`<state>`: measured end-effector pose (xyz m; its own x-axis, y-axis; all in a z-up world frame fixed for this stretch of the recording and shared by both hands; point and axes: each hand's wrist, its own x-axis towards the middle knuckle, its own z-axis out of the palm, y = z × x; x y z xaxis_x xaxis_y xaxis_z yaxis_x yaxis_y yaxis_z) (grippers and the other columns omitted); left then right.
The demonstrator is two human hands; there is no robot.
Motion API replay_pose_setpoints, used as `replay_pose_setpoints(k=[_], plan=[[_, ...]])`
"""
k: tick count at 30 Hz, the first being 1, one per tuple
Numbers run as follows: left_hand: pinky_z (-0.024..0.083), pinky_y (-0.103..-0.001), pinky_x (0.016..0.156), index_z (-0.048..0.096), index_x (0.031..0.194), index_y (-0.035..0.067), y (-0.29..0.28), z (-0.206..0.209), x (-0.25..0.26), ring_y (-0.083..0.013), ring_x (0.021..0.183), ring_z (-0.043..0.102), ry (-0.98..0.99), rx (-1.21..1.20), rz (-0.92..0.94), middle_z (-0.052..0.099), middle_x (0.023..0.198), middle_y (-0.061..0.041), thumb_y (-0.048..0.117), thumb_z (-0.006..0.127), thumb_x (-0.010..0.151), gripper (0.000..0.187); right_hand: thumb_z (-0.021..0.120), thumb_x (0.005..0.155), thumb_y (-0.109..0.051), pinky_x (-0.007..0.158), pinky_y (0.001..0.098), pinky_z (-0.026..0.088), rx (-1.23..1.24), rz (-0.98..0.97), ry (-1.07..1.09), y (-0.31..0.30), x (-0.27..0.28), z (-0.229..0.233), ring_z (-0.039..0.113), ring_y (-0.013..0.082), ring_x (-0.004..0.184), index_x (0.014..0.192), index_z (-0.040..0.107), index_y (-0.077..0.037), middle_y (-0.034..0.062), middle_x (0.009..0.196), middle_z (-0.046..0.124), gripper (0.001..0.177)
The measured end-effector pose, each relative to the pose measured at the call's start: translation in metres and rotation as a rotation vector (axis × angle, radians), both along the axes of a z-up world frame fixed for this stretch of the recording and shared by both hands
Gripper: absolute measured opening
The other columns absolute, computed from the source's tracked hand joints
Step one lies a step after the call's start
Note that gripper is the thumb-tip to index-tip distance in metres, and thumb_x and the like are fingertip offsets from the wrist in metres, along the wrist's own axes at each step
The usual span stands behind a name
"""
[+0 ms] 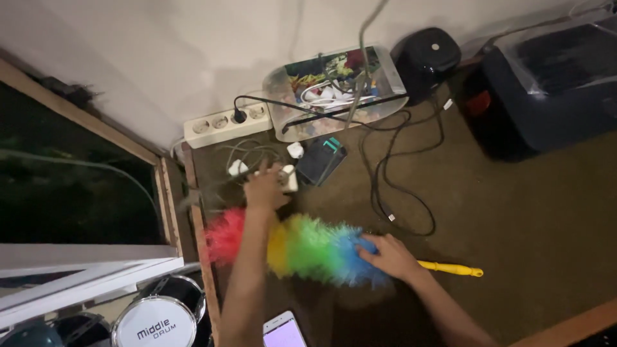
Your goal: The person uses a rainbow feather duster to wipe dust from a wooden desk surface, a printer, and various electronic devices. They move a notebook, a package of wipes, and a power strip to access different areas, then dust around them before returning the items.
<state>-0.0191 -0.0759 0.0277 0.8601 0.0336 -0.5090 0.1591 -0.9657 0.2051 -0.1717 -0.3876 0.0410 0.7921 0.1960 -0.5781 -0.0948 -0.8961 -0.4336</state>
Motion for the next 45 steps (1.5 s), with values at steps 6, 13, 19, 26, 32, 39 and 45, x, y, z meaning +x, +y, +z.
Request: replay_pose_setpoints(k=[6,13,19,26,32,39,45], plan=[[0.058,-0.053,0.074,0.054,0.125,0.031,-0.059,-0.022,-0.025,-0.0371,0.104,0.068,-0.272,-0.067,-0.291,0.063,0.128,-0.005,0.048,0.099,0.056,0.085,0.052,0.092,-0.057,0.087,0.0483,0.053,-0.002,0.048,-0.025,-0.004,-0.006,-0.013,0.07,0.0398,0.1,0.129,0.07,-0.039,0.016,0.095,0.077,0.045],[0.055,-0.05,0.07,0.05,0.125,0.03,-0.184,-0.058,-0.05,-0.0419,0.107,0.061,-0.411,-0.26,-0.4,0.06,0.128,-0.01,0.055,0.095,0.052,0.089,0.059,0.09,-0.06,0.085,0.0437,0.054,0.071,0.136,-0.066,-0.008,-0.026,-0.033,0.074,0.0334,0.096,0.13,0.07,-0.028,0.0132,0.101,0.078,0.052],[0.053,-0.051,0.09,0.053,0.133,0.034,-0.257,-0.049,-0.073,-0.039,0.119,0.06,-0.358,-0.542,-0.485,0.059,0.134,-0.006,0.051,0.091,0.059,0.085,0.066,0.09,-0.035,0.099,0.0452,0.046,0.318,0.212,-0.143,-0.019,-0.055,-0.091,0.066,0.0356,0.113,0.119,0.069,-0.016,0.0108,0.124,0.074,0.036],[0.05,-0.042,0.066,0.049,0.151,0.017,-0.205,0.093,-0.054,-0.0253,0.086,0.054,-0.021,-0.589,-0.568,0.06,0.107,-0.013,0.046,0.069,0.087,0.074,0.062,0.087,-0.027,0.078,0.0379,0.049,0.464,-0.184,-0.239,0.016,-0.051,-0.082,0.061,0.0179,0.079,0.108,0.07,-0.014,0.0065,0.084,0.072,0.025],[0.057,-0.041,0.089,0.063,0.133,0.016,-0.052,0.08,0.03,-0.0257,0.101,0.072,-0.589,-0.667,0.008,0.074,0.121,-0.009,0.042,0.055,0.097,0.045,0.056,0.096,-0.034,0.106,0.0282,0.045,0.442,-0.459,-0.162,0.04,-0.04,-0.048,0.068,0.0137,0.12,0.148,0.054,-0.024,0.0003,0.131,0.075,0.054],[0.054,-0.047,0.086,0.061,0.128,0.007,0.091,-0.057,0.134,-0.0371,0.118,0.057,-0.745,0.27,0.11,0.058,0.133,-0.013,0.012,0.077,0.07,0.06,0.054,0.094,-0.017,0.106,0.0282,0.042,0.492,-0.292,-0.168,0.04,-0.037,-0.036,0.061,0.0174,0.135,0.151,0.051,-0.021,0.0032,0.147,0.066,0.058],[0.028,-0.068,0.112,0.062,0.129,0.021,0.125,-0.091,0.162,-0.0277,0.112,0.062,-0.759,0.436,-0.04,0.064,0.127,-0.005,0.061,0.084,0.064,0.08,0.062,0.09,-0.007,0.112,0.0306,0.041,0.566,-0.281,-0.277,0.039,-0.036,-0.027,0.062,0.0163,0.133,0.145,0.059,-0.015,0.0035,0.145,0.068,0.055]])
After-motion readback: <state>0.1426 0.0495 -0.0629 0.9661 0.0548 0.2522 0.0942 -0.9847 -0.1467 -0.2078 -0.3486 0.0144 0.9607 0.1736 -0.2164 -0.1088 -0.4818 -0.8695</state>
